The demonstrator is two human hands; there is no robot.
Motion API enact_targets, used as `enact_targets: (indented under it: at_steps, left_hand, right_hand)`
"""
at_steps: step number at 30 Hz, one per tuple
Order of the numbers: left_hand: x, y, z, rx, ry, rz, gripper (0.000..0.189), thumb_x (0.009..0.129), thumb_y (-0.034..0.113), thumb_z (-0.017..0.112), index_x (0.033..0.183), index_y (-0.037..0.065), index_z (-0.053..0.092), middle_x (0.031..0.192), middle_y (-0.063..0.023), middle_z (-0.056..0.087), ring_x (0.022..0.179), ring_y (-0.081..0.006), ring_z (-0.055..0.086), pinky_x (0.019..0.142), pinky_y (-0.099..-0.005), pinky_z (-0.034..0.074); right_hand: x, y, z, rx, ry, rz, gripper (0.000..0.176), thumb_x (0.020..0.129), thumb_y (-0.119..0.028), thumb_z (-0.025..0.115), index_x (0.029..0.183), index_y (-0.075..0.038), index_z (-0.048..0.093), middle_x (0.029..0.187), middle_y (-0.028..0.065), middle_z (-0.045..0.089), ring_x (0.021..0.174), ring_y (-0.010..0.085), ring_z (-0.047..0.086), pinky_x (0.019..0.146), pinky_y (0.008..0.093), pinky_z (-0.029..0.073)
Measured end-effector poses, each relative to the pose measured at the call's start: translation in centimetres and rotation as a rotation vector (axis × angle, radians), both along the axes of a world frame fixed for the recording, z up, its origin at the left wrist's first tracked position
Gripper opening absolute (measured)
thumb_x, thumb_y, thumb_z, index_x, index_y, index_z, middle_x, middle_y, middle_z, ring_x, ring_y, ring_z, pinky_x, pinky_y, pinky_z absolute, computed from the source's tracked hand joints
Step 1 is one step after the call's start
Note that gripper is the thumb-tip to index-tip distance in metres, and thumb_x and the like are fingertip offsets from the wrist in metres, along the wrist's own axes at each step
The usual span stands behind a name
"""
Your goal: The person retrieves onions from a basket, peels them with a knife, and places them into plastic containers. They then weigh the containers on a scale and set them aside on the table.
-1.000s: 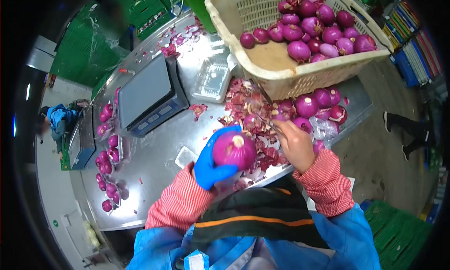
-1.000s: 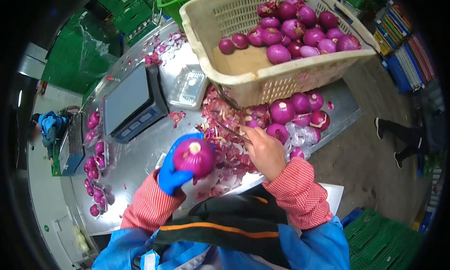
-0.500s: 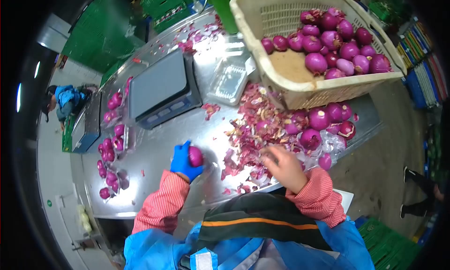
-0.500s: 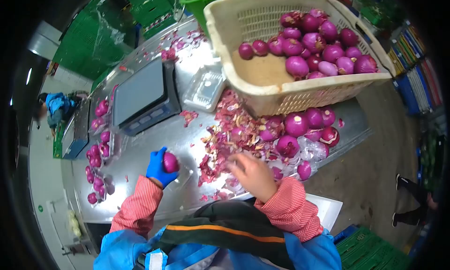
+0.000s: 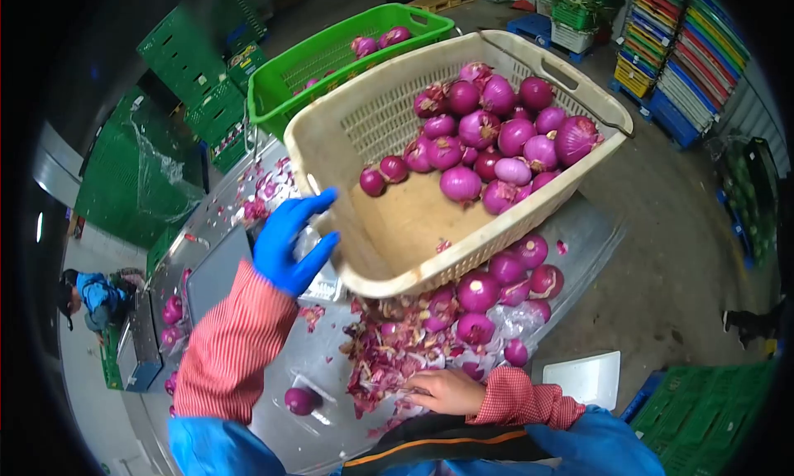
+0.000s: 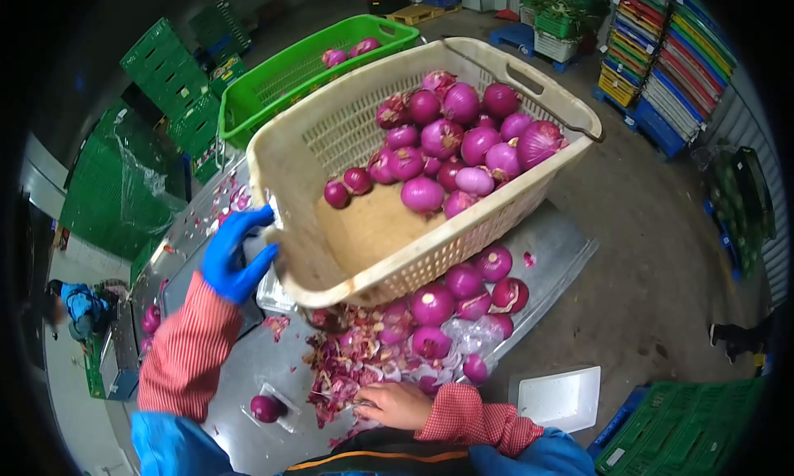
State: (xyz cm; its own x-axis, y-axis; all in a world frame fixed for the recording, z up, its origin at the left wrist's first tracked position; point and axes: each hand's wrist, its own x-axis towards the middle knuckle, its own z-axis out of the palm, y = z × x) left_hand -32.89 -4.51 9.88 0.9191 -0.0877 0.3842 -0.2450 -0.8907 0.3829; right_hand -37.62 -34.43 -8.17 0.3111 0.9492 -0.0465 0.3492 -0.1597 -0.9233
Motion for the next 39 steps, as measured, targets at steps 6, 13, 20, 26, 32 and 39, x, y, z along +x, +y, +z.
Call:
enact_targets:
  at_steps: [6, 13, 20, 26, 32, 39]
  left_hand:
    - [24.2, -3.7, -7.3, 0.434, 0.342, -0.215, 0.099, 0.061, 0.021, 0.084, 0.147, 0.014, 0.036, 0.13, -0.0245, 0.05, 0.114, -0.0447, 0.054, 0.099, -0.0471, 0.045]
    - [37.1, -6.3, -22.3, 0.029, 0.572, 0.702, 0.086, 0.075, 0.074, 0.056, 0.139, 0.017, 0.048, 0.127, -0.0297, 0.057, 0.117, -0.0472, 0.056, 0.1, -0.0547, 0.045]
    - [39.0, -1.3, -25.8, 0.138, 0.631, 0.427, 0.068, 0.081, 0.056, 0.062, 0.135, 0.016, 0.05, 0.122, -0.0261, 0.06, 0.113, -0.0477, 0.058, 0.098, -0.0534, 0.047]
    - [29.0, -4.0, -7.7, -0.018, 0.383, -0.052, 0.081, 0.066, 0.031, 0.085, 0.133, 0.007, 0.047, 0.131, -0.0197, 0.053, 0.115, -0.0338, 0.059, 0.099, -0.0418, 0.05]
    - [11.8, -6.0, 1.6, -1.118, 0.409, -0.212, 0.087, 0.07, 0.028, 0.084, 0.142, 0.009, 0.039, 0.129, -0.0134, 0.056, 0.111, -0.0286, 0.062, 0.094, -0.0414, 0.053]
    - [-6.4, -7.5, -0.6, -1.51, 0.468, -0.181, 0.085, 0.072, 0.025, 0.082, 0.142, 0.004, 0.04, 0.135, -0.0124, 0.053, 0.124, -0.0265, 0.054, 0.108, -0.0411, 0.042]
  right_hand:
    - [4.6, -2.7, -0.4, 0.082, 0.008, -0.194, 0.029, 0.094, -0.034, 0.059, 0.109, -0.01, 0.066, 0.101, 0.0115, 0.069, 0.09, 0.0324, 0.067, 0.077, 0.04, 0.054]
    - [6.6, -5.4, -3.1, 0.157, 0.091, -0.29, 0.022, 0.093, -0.018, 0.063, 0.109, -0.005, 0.068, 0.099, 0.0113, 0.069, 0.088, 0.0285, 0.068, 0.077, 0.0352, 0.054]
    - [6.6, -5.7, -2.6, 0.175, 0.057, -0.306, 0.02, 0.093, -0.016, 0.062, 0.108, -0.005, 0.068, 0.096, 0.0117, 0.068, 0.085, 0.0274, 0.068, 0.074, 0.0341, 0.054]
    - [5.9, -6.1, -1.0, 0.194, 0.049, -0.437, 0.021, 0.093, -0.022, 0.061, 0.107, -0.007, 0.066, 0.096, 0.011, 0.069, 0.083, 0.0299, 0.069, 0.072, 0.0375, 0.055]
    - [7.4, -5.1, 4.7, 0.32, -0.148, -0.735, 0.018, 0.094, -0.012, 0.059, 0.108, -0.003, 0.065, 0.096, 0.0152, 0.067, 0.083, 0.0301, 0.069, 0.07, 0.036, 0.054]
    - [5.8, -0.3, 13.4, 0.381, -0.683, -0.624, 0.029, 0.078, 0.0, 0.065, 0.107, -0.002, 0.063, 0.082, 0.0129, 0.057, 0.072, 0.0319, 0.063, 0.062, 0.0397, 0.05]
